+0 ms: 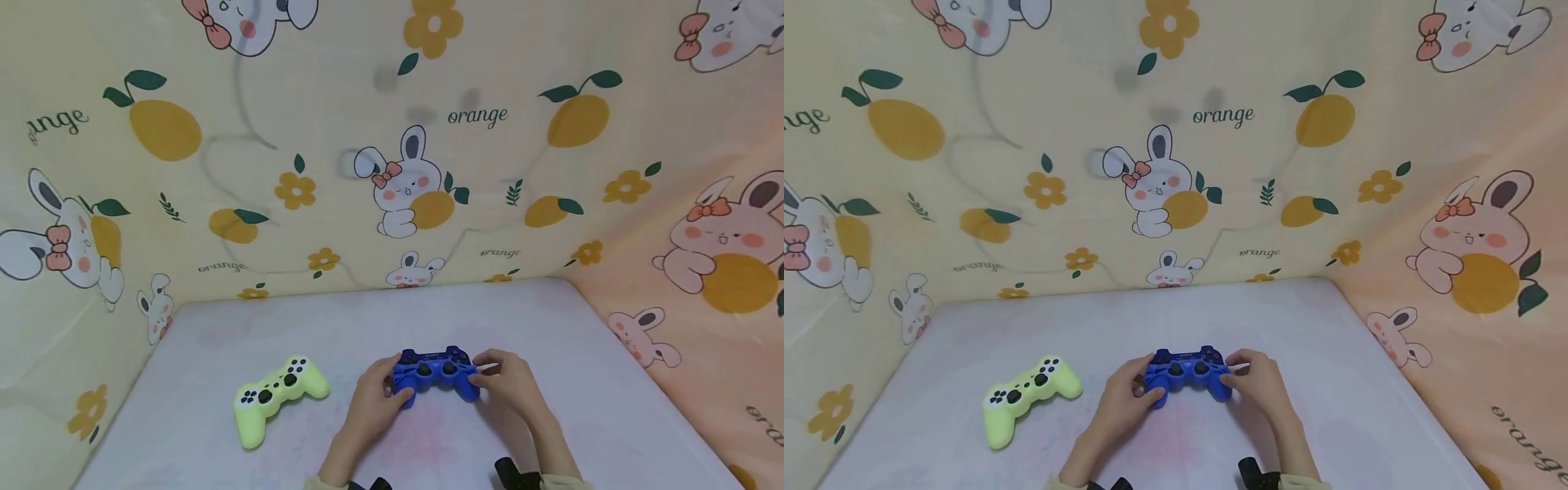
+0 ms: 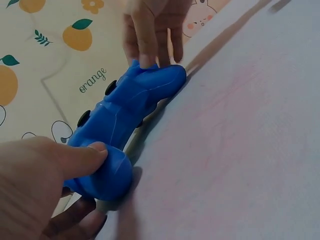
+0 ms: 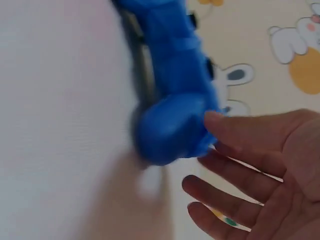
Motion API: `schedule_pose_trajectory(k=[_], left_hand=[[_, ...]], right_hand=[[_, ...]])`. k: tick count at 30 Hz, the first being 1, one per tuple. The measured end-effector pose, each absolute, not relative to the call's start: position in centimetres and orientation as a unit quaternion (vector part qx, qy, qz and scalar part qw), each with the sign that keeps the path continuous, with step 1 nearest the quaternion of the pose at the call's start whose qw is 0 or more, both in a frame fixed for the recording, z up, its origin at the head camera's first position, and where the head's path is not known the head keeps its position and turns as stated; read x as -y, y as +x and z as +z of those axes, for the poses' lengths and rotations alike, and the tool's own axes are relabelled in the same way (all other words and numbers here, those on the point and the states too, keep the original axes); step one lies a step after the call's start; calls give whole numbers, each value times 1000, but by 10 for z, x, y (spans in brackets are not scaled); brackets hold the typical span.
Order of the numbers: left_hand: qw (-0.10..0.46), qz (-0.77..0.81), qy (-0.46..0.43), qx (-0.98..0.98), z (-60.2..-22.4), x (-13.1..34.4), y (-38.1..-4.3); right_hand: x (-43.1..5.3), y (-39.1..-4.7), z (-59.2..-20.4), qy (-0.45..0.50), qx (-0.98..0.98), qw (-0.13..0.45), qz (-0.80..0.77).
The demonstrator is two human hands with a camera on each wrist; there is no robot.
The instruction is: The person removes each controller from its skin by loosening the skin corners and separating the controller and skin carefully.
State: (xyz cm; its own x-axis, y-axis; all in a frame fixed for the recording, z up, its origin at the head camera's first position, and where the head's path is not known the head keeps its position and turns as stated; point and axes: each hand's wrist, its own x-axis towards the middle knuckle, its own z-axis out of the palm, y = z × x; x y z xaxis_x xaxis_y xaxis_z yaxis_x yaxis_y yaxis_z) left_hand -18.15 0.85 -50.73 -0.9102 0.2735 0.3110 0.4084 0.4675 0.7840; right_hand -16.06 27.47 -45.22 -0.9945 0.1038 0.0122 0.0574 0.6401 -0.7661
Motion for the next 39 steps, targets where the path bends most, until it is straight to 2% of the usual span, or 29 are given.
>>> schedule_pose_trajectory(k=[5,20,39], left_hand=[[62,-476,-196,855,-507,-10,-179],[78,-489,-209,843,-511,-8,-181],[71,-511,-215,829,-513,-6,-185]], right_hand=[[-272,-161,-441,-20,907,72,415],[-255,-173,-453,-5,889,139,436],[-257,-191,-454,63,903,32,424]])
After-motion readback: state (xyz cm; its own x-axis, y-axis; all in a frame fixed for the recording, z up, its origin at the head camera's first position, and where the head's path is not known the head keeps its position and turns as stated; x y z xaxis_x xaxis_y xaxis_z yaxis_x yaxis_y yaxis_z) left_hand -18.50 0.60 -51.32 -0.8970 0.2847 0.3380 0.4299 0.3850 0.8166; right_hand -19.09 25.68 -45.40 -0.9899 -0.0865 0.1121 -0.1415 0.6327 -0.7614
